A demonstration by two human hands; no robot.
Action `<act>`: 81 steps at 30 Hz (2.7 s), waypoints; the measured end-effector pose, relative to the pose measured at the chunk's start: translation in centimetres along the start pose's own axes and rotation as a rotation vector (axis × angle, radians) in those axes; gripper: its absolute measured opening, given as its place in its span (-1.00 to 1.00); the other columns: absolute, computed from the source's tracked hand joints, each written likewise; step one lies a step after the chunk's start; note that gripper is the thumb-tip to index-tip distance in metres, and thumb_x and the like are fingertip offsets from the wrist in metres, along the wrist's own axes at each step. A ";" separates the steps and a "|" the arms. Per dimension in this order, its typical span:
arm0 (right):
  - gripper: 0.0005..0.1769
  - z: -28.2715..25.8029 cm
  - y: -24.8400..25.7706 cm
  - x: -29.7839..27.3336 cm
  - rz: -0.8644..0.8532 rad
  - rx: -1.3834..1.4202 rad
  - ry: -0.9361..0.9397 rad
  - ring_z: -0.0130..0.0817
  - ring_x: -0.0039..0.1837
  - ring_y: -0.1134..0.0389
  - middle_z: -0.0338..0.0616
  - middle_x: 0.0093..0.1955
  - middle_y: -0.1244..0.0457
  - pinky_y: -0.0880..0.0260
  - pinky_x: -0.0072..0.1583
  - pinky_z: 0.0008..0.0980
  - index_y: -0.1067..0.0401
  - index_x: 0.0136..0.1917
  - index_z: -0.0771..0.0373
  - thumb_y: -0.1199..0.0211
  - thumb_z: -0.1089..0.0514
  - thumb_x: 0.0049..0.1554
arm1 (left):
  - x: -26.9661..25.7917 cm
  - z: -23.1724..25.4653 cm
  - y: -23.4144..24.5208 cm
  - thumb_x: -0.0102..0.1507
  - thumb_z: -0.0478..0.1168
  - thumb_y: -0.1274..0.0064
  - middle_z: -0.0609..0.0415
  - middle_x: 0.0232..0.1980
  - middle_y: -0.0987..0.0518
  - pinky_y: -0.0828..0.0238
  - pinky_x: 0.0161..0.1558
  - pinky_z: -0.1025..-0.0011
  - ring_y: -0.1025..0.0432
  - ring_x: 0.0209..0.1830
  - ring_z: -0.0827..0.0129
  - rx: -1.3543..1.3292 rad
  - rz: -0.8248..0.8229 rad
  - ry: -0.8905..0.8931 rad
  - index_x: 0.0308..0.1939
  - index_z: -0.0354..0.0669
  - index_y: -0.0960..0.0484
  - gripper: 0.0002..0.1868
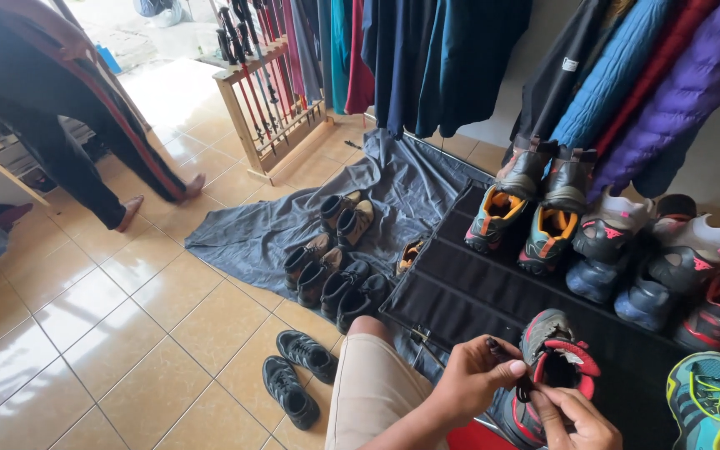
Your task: The person is cleaning and adjusting the laces of various pairs of shoes in a laundry shop environment.
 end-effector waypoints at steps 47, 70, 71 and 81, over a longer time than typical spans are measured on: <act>-0.59 0.3 -0.3 0.1 -0.306 0.465 -0.401 -0.31 -0.01 -0.54 0.04 -0.05 -0.53 -0.62 0.03 -0.36 -0.58 0.21 0.38 -0.32 0.26 0.08 | -2.5 4.7 -2.3 0.35 -0.27 -0.11 0.00 -0.38 -0.56 -0.41 -0.18 0.46 -0.44 -0.39 0.39 -0.092 -0.028 0.109 0.02 -0.33 -0.60 -0.77; -0.61 -0.5 1.5 1.1 -0.187 0.504 -0.209 -0.30 0.10 -0.45 0.04 0.02 -0.41 -0.58 0.09 -0.39 -0.49 0.24 0.40 -0.27 0.26 0.14 | -3.0 6.7 -3.0 0.06 -0.09 -0.47 0.23 -0.31 -0.45 -0.37 -0.25 0.49 -0.38 -0.36 0.51 0.705 0.054 -0.230 -0.19 0.00 -0.73 -0.69; -0.57 -0.4 1.5 1.2 -0.220 0.478 -0.201 -0.32 0.09 -0.44 0.00 0.02 -0.42 -0.54 0.12 -0.40 -0.50 0.24 0.39 -0.32 0.23 0.10 | -3.0 6.9 -3.2 0.07 -0.09 -0.47 0.23 -0.29 -0.45 -0.38 -0.23 0.47 -0.40 -0.33 0.48 0.745 0.051 -0.247 -0.18 0.00 -0.74 -0.69; -0.83 0.8 2.3 1.6 -0.084 0.405 -0.216 -0.39 -0.13 -0.47 -0.13 -0.10 -0.43 -0.53 -0.02 -0.45 -0.58 -0.01 0.30 -0.34 0.22 0.12 | -3.2 4.1 -3.6 0.22 -0.25 -0.29 0.12 -0.05 -0.62 -0.52 -0.08 0.55 -0.49 -0.08 0.54 0.162 -0.201 0.141 0.15 -0.27 -0.57 -0.56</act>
Point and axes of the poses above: each hand's wrist, its own x-axis towards the middle knuckle, its own y-axis out of the back of the hand, z = x × y, the point moved 7 cm from there along x, towards the middle knuckle
